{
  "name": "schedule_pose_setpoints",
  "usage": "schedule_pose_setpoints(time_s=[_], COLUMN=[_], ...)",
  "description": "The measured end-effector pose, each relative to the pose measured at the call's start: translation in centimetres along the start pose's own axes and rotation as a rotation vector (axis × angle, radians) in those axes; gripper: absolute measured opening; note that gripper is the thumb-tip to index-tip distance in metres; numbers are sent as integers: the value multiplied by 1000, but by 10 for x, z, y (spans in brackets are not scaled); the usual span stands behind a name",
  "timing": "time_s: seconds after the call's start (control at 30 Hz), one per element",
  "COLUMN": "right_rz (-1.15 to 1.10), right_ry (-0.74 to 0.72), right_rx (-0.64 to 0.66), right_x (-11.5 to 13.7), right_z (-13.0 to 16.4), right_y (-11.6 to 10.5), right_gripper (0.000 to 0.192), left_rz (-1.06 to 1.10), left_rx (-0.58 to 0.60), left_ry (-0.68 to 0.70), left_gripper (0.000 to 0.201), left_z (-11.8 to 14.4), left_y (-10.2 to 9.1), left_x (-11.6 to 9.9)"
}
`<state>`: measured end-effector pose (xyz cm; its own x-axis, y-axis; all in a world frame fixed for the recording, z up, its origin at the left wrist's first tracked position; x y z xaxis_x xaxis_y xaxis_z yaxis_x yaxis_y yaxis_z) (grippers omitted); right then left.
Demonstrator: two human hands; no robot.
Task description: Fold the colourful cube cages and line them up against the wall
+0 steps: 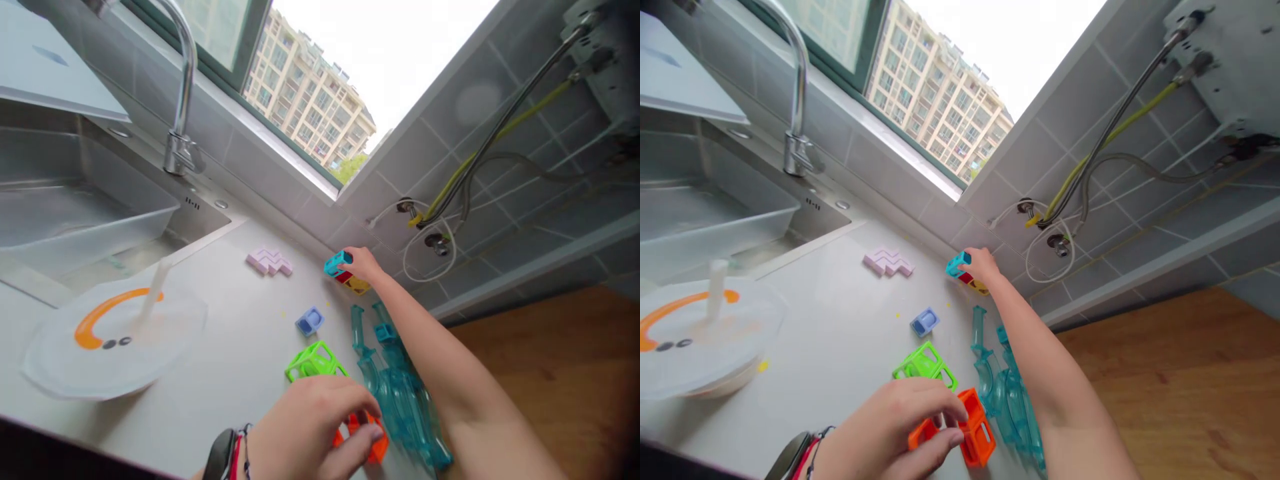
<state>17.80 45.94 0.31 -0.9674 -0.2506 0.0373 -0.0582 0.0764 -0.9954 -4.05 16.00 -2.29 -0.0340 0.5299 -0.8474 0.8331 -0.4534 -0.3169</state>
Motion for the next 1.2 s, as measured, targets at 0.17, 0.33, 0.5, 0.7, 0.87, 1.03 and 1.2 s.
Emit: schedule_pose_setpoints(time_s=[0.17, 0.33, 0.5, 0.7, 0.87, 1.03, 1.2], right_rz=[200, 311, 357, 384, 388, 383, 413], right_ry=[47, 87, 95, 88, 76, 23, -36], right_rx=[31, 22, 27, 41, 57, 84, 69], right_x=[-3, -6, -10, -9, -11, -14, -17], right_z=[-25, -27, -25, -24, -28, -27, -21], right_y=[23, 34, 38, 40, 42, 41, 40], right_gripper=[53, 49, 46, 45, 45, 47, 46], left_rz=[74, 148, 192, 182, 174, 164, 165], left_rx=[-48, -52, -75, -61, -57, -61, -53], left_ry=[-93, -60, -70, -72, -57, -76, -75], left_gripper=[16, 15, 14, 16, 14, 16, 16], left_z=[-2, -2, 1, 3, 1, -1, -2], left_y=[-11, -14, -17, -13, -12, -14, -11], left_x=[6, 3, 3, 3, 5, 4, 6])
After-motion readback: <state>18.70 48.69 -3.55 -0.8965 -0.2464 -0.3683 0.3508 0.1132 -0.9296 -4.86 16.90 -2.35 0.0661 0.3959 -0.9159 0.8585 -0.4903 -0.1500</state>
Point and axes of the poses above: each hand's wrist, its own z-axis away from the middle knuckle, its own y-axis out of the palm, x = y × z, the point moved 1 cm from there along -z, towards the middle knuckle, and after that the axes turned 6 degrees about -z, right-handed, at the moved point
